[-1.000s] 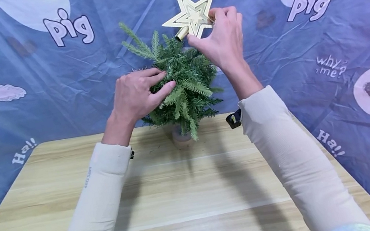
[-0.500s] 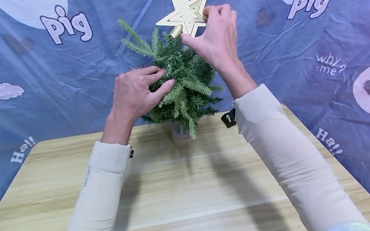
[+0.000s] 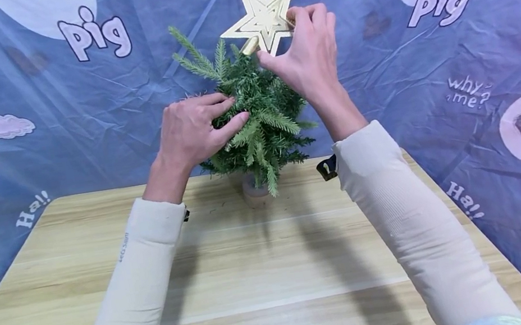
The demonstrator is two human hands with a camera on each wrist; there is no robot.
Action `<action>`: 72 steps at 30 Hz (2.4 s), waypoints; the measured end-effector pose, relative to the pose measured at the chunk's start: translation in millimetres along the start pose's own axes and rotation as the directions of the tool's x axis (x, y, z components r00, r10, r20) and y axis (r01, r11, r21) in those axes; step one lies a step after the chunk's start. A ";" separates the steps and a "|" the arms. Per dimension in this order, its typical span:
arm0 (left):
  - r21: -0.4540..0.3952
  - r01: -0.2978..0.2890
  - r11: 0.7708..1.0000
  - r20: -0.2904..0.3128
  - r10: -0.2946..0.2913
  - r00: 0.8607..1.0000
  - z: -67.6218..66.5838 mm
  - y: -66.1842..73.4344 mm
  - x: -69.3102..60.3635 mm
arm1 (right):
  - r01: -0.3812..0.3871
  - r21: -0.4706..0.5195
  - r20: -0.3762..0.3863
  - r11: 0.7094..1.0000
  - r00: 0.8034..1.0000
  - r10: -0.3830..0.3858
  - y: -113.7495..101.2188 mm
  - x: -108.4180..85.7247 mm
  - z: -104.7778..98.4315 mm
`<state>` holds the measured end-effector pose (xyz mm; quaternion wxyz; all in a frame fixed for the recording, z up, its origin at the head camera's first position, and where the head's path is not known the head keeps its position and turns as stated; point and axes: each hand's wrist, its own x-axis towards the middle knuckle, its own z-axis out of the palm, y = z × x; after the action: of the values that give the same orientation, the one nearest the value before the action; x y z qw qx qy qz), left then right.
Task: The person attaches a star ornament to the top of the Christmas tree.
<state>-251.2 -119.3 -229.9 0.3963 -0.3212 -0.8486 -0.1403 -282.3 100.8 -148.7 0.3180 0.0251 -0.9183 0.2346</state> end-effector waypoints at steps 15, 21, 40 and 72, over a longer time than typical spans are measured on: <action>0.001 0.002 1.000 -0.003 -0.002 1.000 0.4 1.1 -0.1 | 0.049 0.005 -0.018 0.999 0.999 -0.048 6.3 -1.5 2.0; 0.010 0.006 1.000 -0.001 -0.006 1.000 0.3 1.0 -2.1 | 0.061 0.021 -0.023 0.998 0.998 -0.060 9.1 -4.2 5.1; 0.018 0.008 1.000 -0.033 -0.007 0.999 3.2 1.2 -4.3 | 0.121 0.034 -0.043 0.992 0.992 -0.120 13.4 -9.4 10.8; 0.018 0.020 1.000 -0.013 -0.020 1.000 2.0 3.8 -2.6 | 0.317 -0.012 -0.126 0.948 0.940 -0.316 8.5 -13.4 4.0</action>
<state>-248.7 -116.5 -233.3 0.4031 -0.3082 -0.8505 -0.1387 -275.5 105.2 -163.0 0.4090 0.1587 -0.8793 0.1855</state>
